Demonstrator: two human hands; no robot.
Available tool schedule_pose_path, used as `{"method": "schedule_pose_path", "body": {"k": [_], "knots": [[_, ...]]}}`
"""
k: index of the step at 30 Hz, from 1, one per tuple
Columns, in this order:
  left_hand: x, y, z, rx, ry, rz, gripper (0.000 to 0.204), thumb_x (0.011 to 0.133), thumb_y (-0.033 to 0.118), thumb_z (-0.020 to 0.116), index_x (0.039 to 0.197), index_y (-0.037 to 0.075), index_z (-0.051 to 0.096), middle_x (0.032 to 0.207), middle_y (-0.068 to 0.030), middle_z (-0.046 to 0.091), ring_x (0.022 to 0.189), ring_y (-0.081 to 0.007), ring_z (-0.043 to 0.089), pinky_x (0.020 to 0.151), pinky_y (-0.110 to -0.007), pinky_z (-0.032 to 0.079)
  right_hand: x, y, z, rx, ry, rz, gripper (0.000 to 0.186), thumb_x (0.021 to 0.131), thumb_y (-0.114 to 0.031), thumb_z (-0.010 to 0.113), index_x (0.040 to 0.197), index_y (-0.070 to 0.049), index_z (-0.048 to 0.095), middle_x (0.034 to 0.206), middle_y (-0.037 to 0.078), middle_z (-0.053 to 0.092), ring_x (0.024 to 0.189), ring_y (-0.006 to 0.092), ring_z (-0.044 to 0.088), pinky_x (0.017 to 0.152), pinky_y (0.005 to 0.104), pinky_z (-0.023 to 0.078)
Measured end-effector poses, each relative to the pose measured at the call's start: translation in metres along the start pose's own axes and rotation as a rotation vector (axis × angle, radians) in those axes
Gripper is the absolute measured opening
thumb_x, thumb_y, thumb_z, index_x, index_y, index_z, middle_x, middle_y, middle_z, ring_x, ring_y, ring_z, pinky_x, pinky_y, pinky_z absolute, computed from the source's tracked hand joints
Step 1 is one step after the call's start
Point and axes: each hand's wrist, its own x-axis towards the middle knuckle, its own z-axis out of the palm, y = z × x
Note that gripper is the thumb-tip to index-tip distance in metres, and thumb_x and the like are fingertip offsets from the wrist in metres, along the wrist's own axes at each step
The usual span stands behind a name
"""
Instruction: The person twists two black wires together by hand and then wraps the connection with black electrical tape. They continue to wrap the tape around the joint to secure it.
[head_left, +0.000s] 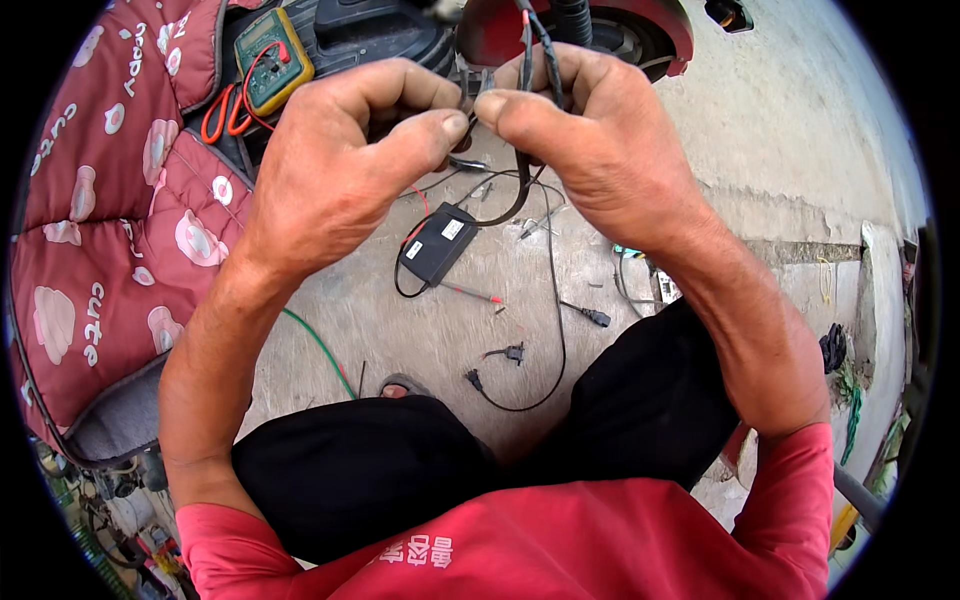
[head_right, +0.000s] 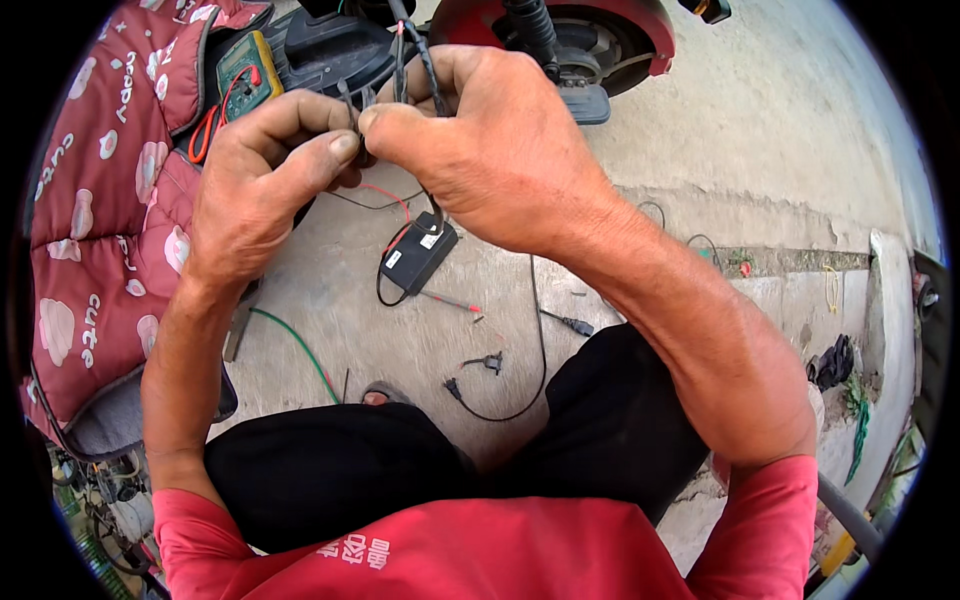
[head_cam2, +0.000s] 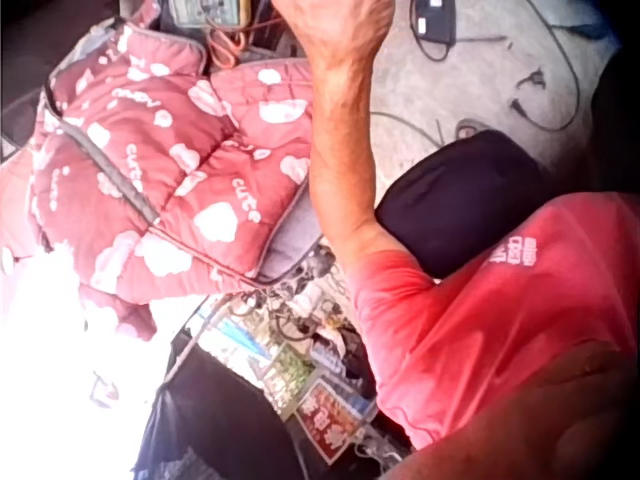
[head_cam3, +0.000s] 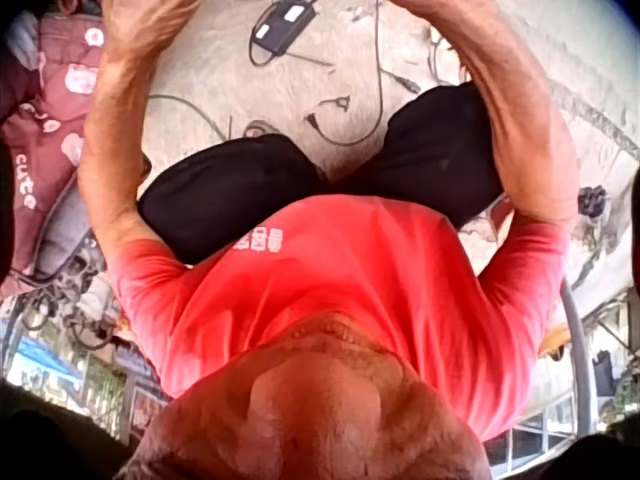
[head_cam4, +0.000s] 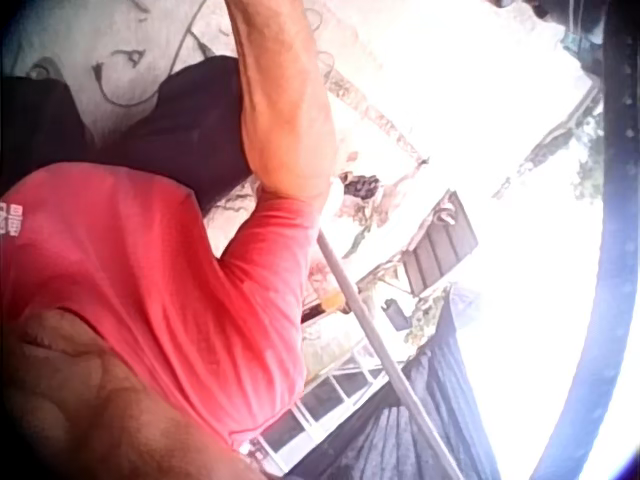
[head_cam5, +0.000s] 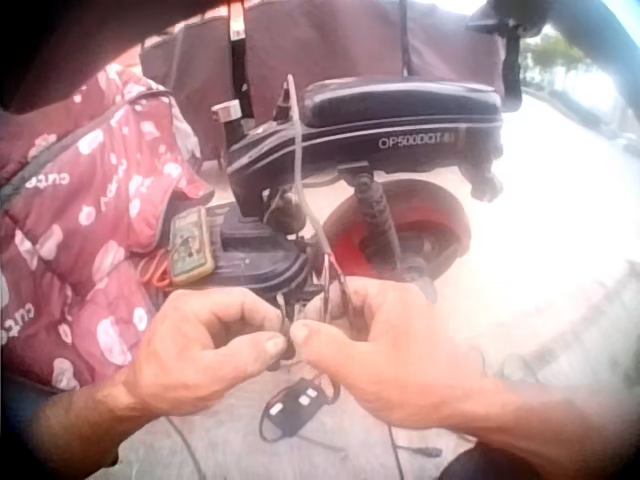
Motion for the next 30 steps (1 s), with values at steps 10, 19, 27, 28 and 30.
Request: {"method": "schedule_pose_path", "body": {"k": [10, 19, 27, 28, 30], "knots": [[0.010, -0.001, 0.004, 0.012, -0.007, 0.071, 0.019, 0.095, 0.022, 0.061, 0.093, 0.003, 0.064, 0.081, -0.0026, 0.065, 0.076, -0.0087, 0.059, 0.071, -0.024, 0.047, -0.008, -0.026, 0.004, 0.018, -0.046, 0.267, 0.020, 0.090, -0.015, 0.066, 0.094, 0.004, 0.064, 0.078, 0.004, 0.067, 0.071, 0.0075, 0.060, 0.064, 0.0237, 0.048], [-0.005, -0.076, 0.039, 0.009, -0.373, -0.150, 0.017, 0.090, 0.018, 0.064, 0.088, 0.001, 0.064, 0.081, -0.0050, 0.064, 0.076, -0.0133, 0.060, 0.070, -0.030, 0.050, -0.031, -0.023, -0.008, -0.257, 0.096, 0.049, 0.028, 0.089, -0.022, 0.069, 0.096, 0.004, 0.064, 0.079, 0.008, 0.069, 0.072, 0.0096, 0.062, 0.065, 0.0262, 0.050], [-0.027, -0.197, 0.153, 0.316, -0.819, -0.192, 0.024, 0.082, 0.016, 0.061, 0.098, 0.001, 0.072, 0.093, -0.0190, 0.072, 0.087, -0.0333, 0.069, 0.083, -0.040, 0.053, -0.024, -0.013, -0.037, -0.045, -0.068, 0.176, 0.027, 0.090, -0.020, 0.070, 0.100, 0.005, 0.062, 0.079, 0.006, 0.067, 0.073, 0.0091, 0.063, 0.067, 0.0239, 0.051], [-0.031, -0.218, 0.164, 0.307, -0.815, -0.177, 0.025, 0.082, 0.016, 0.061, 0.099, 0.002, 0.073, 0.094, -0.0197, 0.072, 0.090, -0.0345, 0.069, 0.084, -0.041, 0.053, -0.023, -0.011, -0.031, -0.082, -0.051, 0.178, 0.027, 0.091, -0.018, 0.070, 0.101, 0.005, 0.061, 0.081, 0.006, 0.067, 0.074, 0.0090, 0.063, 0.067, 0.0236, 0.051], [-0.019, -0.251, 0.190, 0.348, -0.676, -0.198, 0.027, 0.082, 0.016, 0.060, 0.101, 0.003, 0.073, 0.097, -0.0218, 0.071, 0.094, -0.0358, 0.069, 0.086, -0.043, 0.053, -0.024, -0.007, -0.035, -0.099, -0.039, 0.202, 0.027, 0.091, -0.015, 0.069, 0.106, 0.006, 0.059, 0.085, 0.007, 0.067, 0.077, 0.0096, 0.064, 0.069, 0.0240, 0.052]]}}
